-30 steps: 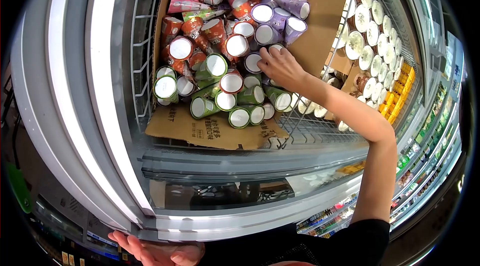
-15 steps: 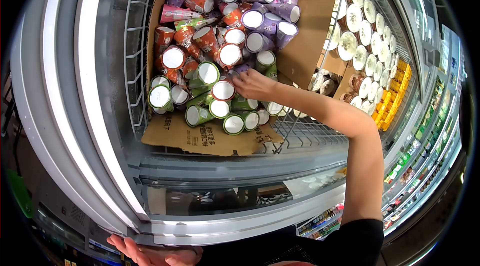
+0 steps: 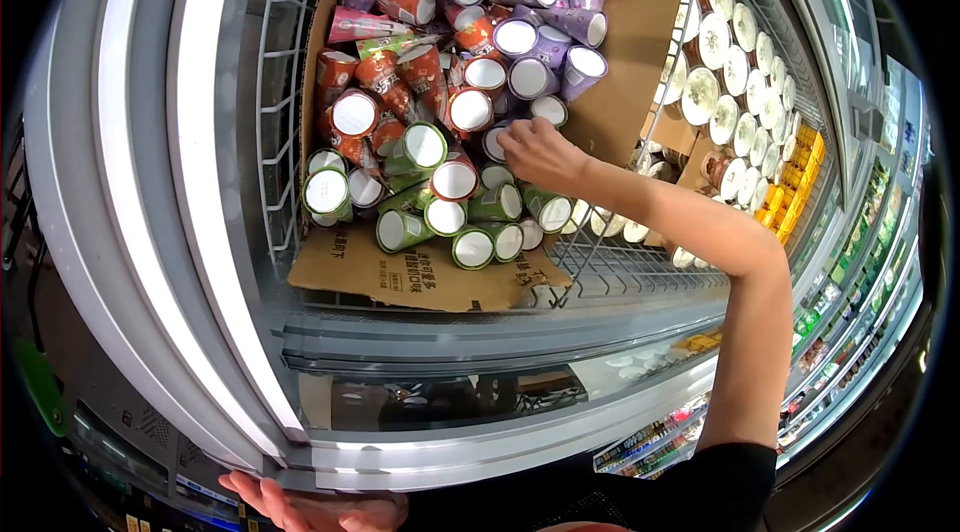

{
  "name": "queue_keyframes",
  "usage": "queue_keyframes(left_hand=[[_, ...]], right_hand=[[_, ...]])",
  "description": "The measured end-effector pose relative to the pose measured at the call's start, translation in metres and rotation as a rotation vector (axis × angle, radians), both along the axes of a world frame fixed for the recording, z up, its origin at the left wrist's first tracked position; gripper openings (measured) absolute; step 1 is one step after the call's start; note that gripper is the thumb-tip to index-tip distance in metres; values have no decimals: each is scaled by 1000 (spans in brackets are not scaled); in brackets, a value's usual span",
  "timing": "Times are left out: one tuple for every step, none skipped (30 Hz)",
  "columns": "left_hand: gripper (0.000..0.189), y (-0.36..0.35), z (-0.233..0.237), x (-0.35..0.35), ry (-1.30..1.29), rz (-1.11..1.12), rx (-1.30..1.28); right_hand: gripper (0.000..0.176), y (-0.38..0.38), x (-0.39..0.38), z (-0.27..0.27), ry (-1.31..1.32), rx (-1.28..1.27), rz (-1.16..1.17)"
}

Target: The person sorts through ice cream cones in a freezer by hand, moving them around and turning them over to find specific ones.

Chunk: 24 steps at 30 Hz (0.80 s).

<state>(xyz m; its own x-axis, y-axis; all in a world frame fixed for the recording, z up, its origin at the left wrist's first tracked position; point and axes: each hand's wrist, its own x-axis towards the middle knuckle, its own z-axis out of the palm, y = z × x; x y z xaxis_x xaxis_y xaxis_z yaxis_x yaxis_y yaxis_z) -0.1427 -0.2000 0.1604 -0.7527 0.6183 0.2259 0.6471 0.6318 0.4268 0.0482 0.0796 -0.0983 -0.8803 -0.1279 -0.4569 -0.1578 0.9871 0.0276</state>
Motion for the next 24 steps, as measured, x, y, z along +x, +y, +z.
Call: queue_keyframes(left_hand=[[52, -1, 0, 0, 1, -3, 7], [52, -1, 0, 0, 2, -7, 11], [52, -1, 0, 0, 4, -13, 18], [52, -1, -1, -2, 5, -20, 24], [52, -1, -1, -3, 7, -26, 33], [52, -2, -2, -3, 10, -37, 39], [52, -2, -1, -4, 15, -46, 46], [52, -3, -2, -5, 19, -55, 56], [52, -4, -3, -6, 23, -64, 63], [52, -5, -3, -5, 25, -76, 75], [52, -6, -3, -8, 33, -90, 85], [52, -6, -4, -9, 36, -102, 98], [52, -8, -4, -10, 42, -113, 107], [52, -8, -4, -11, 45, -125, 116], [52, -9, -5, -12, 48, -138, 126], [52, -10, -6, -12, 52, -146, 135], [52, -11, -7, -13, 54, -157, 144], [52, -12, -7, -14, 55, -165, 151], [52, -13, -8, -14, 58, -174, 160], [52, -14, -8, -15, 60, -182, 166], [52, -15, -8, -15, 62, -190, 172], [52, -15, -9, -16, 65, -196, 177], [52, -16, -9, -16, 68, -202, 184], [52, -17, -10, -17, 68, -207, 191]], right_hand=[[12, -1, 0, 0, 37, 44, -19], [12, -2, 0, -4, 104, 84, -32], [13, -4, 0, -10, 172, 123, -46], [14, -7, 0, -16, 239, 163, -61], [15, -9, -1, -19, 189, 155, -64], [16, -12, -2, -22, 138, 147, -69], [17, -14, -3, -25, 89, 138, -73], [17, -15, -5, -26, 39, 134, -72], [18, -17, -6, -25, -12, 130, -70], [20, -18, -6, -25, -63, 128, -68], [20, -19, -4, -24, 23, 147, -76], [22, -20, 0, -24, 109, 166, -83], [24, -20, 2, -24, 197, 185, -91], [25, -19, 2, -25, 212, 184, -86], [27, -18, 2, -25, 226, 183, -82], [28, -18, 3, -25, 241, 184, -79], [28, -19, 3, -24, 221, 185, -77], [28, -20, 2, -23, 202, 185, -75], [28, -21, 1, -22, 184, 185, -72], [28, -20, 0, -20, 157, 174, -67], [28, -19, -1, -19, 131, 163, -61], [29, -18, -3, -16, 104, 153, -56], [28, -17, -4, -13, 147, 125, -105], [27, -16, -4, -7, 189, 97, -154]])
